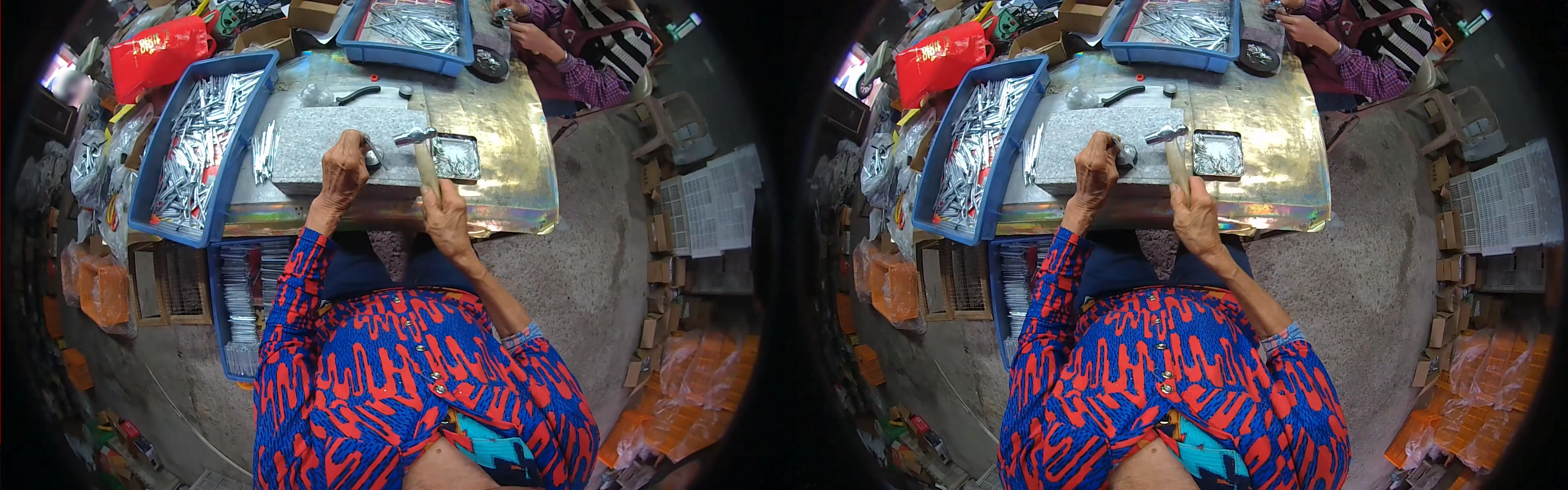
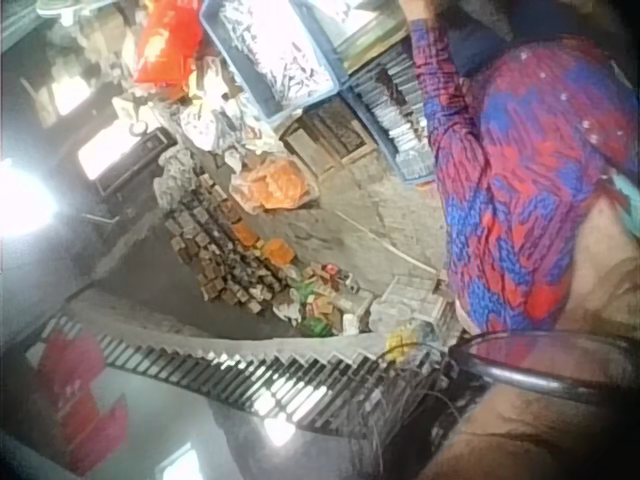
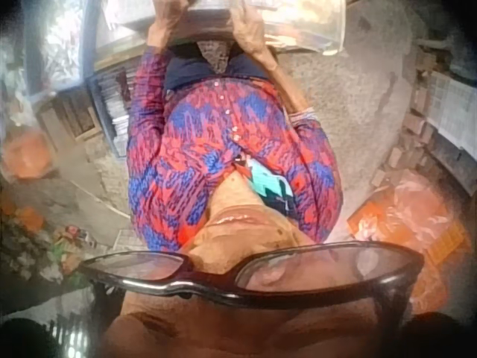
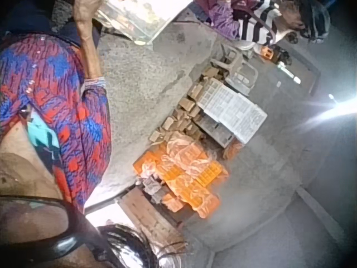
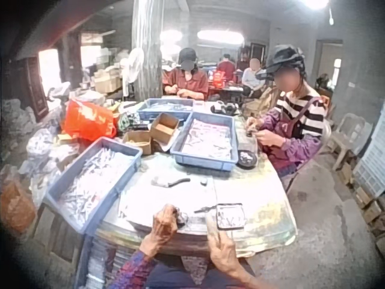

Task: The person assembles small metal components by taking metal pieces from containers, fitting them together by hand, and tapping them with a small hammer on a metal block.

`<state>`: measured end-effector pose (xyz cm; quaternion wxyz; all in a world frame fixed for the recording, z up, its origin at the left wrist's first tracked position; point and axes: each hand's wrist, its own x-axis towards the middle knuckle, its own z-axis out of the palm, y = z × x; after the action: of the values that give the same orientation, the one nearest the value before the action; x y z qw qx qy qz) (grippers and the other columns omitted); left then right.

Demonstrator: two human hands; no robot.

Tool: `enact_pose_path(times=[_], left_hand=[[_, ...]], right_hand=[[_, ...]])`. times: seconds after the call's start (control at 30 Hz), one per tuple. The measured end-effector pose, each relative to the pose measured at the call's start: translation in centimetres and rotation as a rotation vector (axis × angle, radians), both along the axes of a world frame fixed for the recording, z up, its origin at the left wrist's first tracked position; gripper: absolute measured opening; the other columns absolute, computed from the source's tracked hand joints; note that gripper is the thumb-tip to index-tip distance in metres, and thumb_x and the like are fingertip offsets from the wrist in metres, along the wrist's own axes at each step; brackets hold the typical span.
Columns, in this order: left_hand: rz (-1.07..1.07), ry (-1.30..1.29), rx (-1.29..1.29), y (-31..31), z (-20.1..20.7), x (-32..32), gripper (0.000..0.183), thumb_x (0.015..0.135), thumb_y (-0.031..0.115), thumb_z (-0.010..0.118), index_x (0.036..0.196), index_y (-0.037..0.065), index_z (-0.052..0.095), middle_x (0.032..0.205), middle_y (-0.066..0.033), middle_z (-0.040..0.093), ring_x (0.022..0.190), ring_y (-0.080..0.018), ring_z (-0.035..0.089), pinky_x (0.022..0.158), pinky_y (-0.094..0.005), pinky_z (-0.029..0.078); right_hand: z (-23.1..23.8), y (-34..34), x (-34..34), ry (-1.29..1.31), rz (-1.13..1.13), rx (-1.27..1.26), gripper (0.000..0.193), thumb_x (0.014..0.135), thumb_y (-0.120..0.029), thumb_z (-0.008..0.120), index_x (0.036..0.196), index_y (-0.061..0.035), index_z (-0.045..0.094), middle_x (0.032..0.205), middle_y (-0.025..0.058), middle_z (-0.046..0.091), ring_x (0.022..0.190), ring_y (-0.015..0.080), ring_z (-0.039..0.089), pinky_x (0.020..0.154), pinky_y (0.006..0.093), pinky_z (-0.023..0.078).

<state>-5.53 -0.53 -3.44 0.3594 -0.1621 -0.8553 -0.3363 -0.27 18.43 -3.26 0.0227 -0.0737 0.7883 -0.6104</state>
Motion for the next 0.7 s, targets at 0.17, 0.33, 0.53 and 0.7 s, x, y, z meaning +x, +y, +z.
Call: enact_pose_path(times=[0.17, 0.33, 0.53, 0.7], left_hand=[[0.017, -0.022, -0.021, -0.3, 0.3, 0.1, 0.013, 0.072, -0.005, 0.053, 0.08, 0.001, 0.045, 0.07, -0.0156, 0.051, 0.062, -0.0343, 0.055, 0.052, -0.0383, 0.044], [-0.039, -0.379, 0.558, -0.9, 0.3, 0.3, 0.006, 0.082, 0.002, 0.052, 0.08, 0.0, 0.048, 0.067, -0.01, 0.056, 0.051, -0.0175, 0.055, 0.046, -0.0315, 0.044], [-0.353, -0.423, 1.335, -1.6, 1.6, 1.1, 0.015, 0.084, 0.011, 0.059, 0.079, -0.002, 0.051, 0.072, -0.0121, 0.059, 0.051, -0.01, 0.051, 0.044, -0.0225, 0.047], [-0.44, -0.506, 1.492, -1.1, 2.8, 1.6, 0.013, 0.083, 0.01, 0.06, 0.077, 0.0, 0.053, 0.073, -0.011, 0.059, 0.052, -0.0108, 0.051, 0.046, -0.024, 0.048]], right_hand=[[-0.1, 0.2, 0.3, 0.282, -0.004, 0.358, 0.017, 0.086, -0.018, 0.051, 0.086, -0.0021, 0.045, 0.055, 0.0164, 0.048, 0.044, 0.0256, 0.051, 0.043, 0.0408, 0.037], [-1.3, 0.4, 0.0, 0.331, -0.002, 0.252, 0.023, 0.089, -0.024, 0.05, 0.086, -0.001, 0.045, 0.056, 0.0109, 0.049, 0.041, 0.019, 0.049, 0.038, 0.0347, 0.036], [0.6, -0.6, 0.5, -0.227, 0.106, -0.08, 0.03, 0.093, -0.033, 0.042, 0.089, -0.0037, 0.048, 0.056, 0.0013, 0.046, 0.041, 0.0063, 0.044, 0.034, 0.019, 0.033], [-1.6, 0.5, -1.0, 0.662, 0.131, 0.41, 0.026, 0.091, -0.027, 0.046, 0.083, -0.0027, 0.048, 0.051, 0.0118, 0.048, 0.04, 0.0272, 0.049, 0.039, 0.0361, 0.04]])
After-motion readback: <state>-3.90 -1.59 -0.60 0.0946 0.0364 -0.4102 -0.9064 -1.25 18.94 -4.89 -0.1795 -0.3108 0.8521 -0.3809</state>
